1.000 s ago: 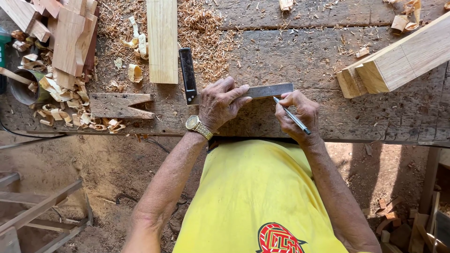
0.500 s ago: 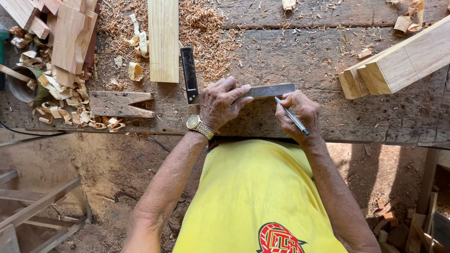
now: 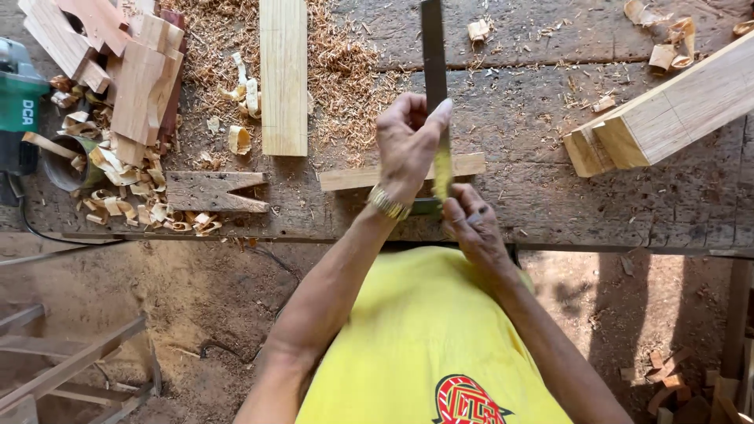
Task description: The person uses a try square and a pen to mark lines on several rectangular wooden blocks. They repeatedly position the square on the wood, draw straight lines, and rotate the blocks to mark different sides.
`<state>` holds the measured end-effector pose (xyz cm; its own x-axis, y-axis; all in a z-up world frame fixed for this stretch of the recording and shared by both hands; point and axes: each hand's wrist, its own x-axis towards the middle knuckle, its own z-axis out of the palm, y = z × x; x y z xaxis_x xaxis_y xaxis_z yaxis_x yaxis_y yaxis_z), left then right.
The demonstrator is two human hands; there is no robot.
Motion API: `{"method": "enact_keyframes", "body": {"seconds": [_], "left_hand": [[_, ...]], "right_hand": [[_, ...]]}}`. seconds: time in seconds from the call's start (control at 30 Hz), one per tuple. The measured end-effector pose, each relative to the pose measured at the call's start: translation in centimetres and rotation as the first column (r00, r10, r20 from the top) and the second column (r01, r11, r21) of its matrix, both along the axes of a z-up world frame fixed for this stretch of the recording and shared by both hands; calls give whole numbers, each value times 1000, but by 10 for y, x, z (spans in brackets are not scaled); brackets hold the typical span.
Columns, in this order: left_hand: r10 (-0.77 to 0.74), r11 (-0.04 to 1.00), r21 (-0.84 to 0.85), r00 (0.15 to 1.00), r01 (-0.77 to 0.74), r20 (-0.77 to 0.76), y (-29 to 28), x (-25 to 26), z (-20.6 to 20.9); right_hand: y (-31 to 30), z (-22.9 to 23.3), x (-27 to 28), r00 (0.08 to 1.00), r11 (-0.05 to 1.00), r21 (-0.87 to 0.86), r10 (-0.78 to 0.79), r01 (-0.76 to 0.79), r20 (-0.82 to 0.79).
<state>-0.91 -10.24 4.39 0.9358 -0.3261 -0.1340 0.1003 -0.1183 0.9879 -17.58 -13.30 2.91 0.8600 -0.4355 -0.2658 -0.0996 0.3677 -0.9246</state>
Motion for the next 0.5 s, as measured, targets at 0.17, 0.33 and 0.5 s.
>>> {"method": "enact_keyframes", "body": {"seconds": [0.17,0.33,0.5], "left_hand": [[-58,977,213,987,25,147,10,16,-35],[-611,764,602,562,233,558,56,9,-10],[-817,574,525,402,629,413,78,9,-31]], "right_hand": [[13,-19,2,965,934,242,-244,261,-99],[18,-34,14,921,855,342,-354,390,-164],[15,-55,25,906,861,285,-388,422,-169]]}}
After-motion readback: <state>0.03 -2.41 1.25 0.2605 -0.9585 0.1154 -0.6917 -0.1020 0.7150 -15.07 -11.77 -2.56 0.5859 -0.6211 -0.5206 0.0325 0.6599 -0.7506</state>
